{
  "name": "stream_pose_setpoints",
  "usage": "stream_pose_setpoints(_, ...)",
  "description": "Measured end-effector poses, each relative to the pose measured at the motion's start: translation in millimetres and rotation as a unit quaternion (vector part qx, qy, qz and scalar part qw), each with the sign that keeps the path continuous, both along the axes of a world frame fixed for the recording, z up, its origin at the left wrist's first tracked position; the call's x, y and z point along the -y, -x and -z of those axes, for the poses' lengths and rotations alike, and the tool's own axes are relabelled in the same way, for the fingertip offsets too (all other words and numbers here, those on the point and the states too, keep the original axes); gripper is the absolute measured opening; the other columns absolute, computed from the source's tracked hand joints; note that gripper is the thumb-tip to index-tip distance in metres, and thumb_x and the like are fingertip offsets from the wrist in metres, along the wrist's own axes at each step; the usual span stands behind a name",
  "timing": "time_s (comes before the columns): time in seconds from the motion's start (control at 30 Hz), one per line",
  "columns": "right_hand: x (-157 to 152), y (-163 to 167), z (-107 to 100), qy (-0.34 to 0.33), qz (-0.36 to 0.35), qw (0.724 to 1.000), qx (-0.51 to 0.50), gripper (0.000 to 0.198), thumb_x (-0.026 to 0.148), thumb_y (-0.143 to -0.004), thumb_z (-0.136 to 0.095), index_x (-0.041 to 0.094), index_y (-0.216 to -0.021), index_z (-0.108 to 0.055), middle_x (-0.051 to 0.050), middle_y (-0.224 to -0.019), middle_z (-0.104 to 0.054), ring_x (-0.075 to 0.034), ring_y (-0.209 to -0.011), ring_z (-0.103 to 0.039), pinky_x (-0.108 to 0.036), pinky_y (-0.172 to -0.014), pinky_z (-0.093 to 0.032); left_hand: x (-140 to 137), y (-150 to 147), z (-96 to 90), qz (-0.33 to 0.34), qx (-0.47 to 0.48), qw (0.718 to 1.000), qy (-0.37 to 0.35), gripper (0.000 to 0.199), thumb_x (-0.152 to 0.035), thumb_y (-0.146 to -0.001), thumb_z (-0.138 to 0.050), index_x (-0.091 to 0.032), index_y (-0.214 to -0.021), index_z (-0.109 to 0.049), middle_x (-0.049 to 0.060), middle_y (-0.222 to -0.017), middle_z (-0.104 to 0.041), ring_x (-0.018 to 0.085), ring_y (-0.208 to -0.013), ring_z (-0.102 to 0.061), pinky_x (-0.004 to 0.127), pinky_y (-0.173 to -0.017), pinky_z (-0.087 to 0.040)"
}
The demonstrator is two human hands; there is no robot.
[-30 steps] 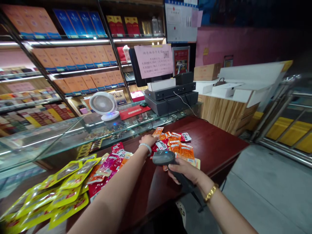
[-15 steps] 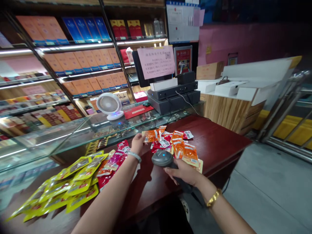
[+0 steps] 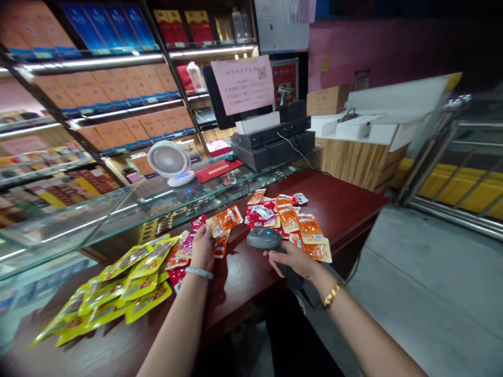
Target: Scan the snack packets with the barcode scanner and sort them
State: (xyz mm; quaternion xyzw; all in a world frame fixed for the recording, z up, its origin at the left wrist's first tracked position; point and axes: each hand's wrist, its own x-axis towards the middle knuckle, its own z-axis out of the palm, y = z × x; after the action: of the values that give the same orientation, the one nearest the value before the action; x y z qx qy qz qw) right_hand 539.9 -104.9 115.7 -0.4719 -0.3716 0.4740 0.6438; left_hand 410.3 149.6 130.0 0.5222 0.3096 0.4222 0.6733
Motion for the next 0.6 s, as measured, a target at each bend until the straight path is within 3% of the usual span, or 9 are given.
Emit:
stream_pose_setpoints(0.17, 2.0, -10.7, 3.0, 0.008, -0.022, 1.000, 0.003, 0.056, 0.062, -0.078, -0.073, 0.012, -0.101, -0.062, 0.003, -0.062, -0.057, -0.009, -0.044, -0.050, -0.022, -0.043, -0.037, 1.7, 1.5, 1.7, 0.015, -0.002, 1.000, 0.013, 0.025, -0.041, -0.081, -0.063, -0.020, -0.092, -0.056, -0.002, -0.074, -0.066, 0.009, -0.049, -0.062, 0.018, -0.043, -0.038)
stream_pose_setpoints(0.33, -4.9, -2.9, 4.0, 0.023, -0.036, 0.997, 0.057, 0.047, 0.053, -0.083, -0.073, 0.012, -0.101, -0.061, 0.004, -0.060, -0.058, -0.010, -0.046, -0.052, -0.021, -0.046, -0.039, 11.4, 0.8, 0.4, 0.071, -0.024, 0.997, -0.013, 0.026, -0.042, -0.083, -0.062, -0.019, -0.094, -0.056, -0.001, -0.075, -0.067, 0.011, -0.050, -0.063, 0.020, -0.046, -0.043)
stream_pose_setpoints(0.6, -7.0, 3.8, 0.5, 0.029, -0.028, 0.994, 0.097, 0.048, 0.059, -0.083, -0.069, 0.014, -0.095, -0.058, 0.006, -0.056, -0.055, -0.011, -0.047, -0.052, -0.023, -0.048, -0.041, 24.7, -4.4, 1.6, 0.122, -0.077, 0.989, -0.033, 0.022, -0.042, -0.089, -0.053, -0.021, -0.095, -0.056, 0.002, -0.080, -0.068, 0.013, -0.055, -0.064, 0.026, -0.054, -0.050)
